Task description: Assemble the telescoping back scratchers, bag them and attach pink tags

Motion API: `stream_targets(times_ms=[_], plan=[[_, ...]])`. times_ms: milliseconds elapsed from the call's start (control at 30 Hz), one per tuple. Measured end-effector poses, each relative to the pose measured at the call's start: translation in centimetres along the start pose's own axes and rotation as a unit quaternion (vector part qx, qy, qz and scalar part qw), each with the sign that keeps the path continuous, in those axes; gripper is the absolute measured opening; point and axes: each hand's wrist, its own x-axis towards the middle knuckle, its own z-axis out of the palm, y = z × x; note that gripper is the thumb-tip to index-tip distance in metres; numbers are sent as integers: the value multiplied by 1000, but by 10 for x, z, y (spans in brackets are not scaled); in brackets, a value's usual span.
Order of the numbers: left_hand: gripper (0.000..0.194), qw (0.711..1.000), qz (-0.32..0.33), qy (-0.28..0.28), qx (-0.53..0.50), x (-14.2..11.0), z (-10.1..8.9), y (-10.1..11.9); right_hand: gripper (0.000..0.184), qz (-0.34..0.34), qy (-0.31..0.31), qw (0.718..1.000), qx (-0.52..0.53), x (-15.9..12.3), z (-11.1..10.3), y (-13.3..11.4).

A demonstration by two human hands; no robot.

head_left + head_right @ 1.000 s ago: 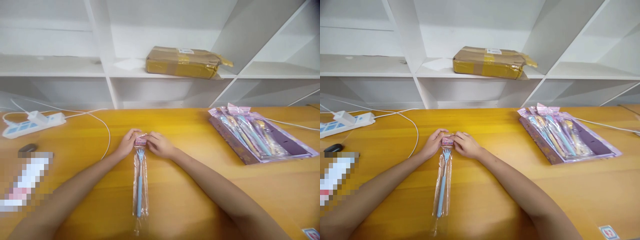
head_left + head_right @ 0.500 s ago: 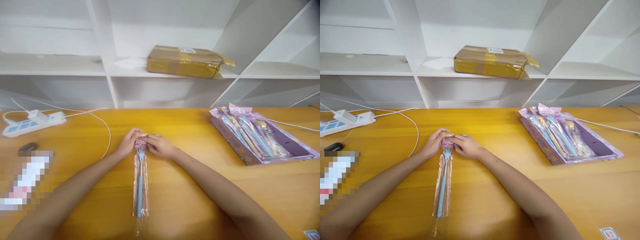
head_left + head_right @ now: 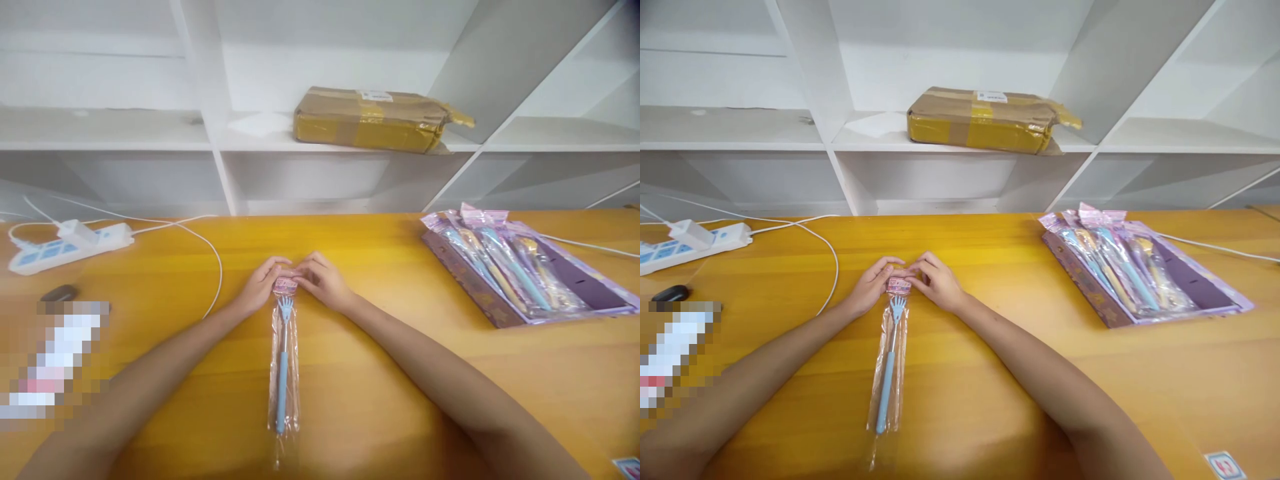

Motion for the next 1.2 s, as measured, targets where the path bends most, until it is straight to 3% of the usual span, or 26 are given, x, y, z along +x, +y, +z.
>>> stream_targets(times_ms=[133,267,367,467,633,900,1200], plan=[[61,998,-32,-10,-57,0,-1,1,10,-5,34,999,-5,1,-1,-3],[49,999,-18,-42,27,1,-2,4,12,3,106,993,-41,2,-2,-8],[41,994,-44,-78,61,2,-3,7,13,11,137,986,-90,2,-3,-10],[40,993,-83,-76,35,3,-4,9,17,-8,111,986,-121,1,-3,-10],[40,995,-88,-56,-3,5,-5,10,21,-75,38,982,-170,-3,1,-6],[36,989,-136,-51,-35,6,-5,17,21,-85,21,981,-173,-3,1,-5],[34,986,-138,-40,-84,5,-8,22,31,-60,-40,988,-134,-3,-8,-15]])
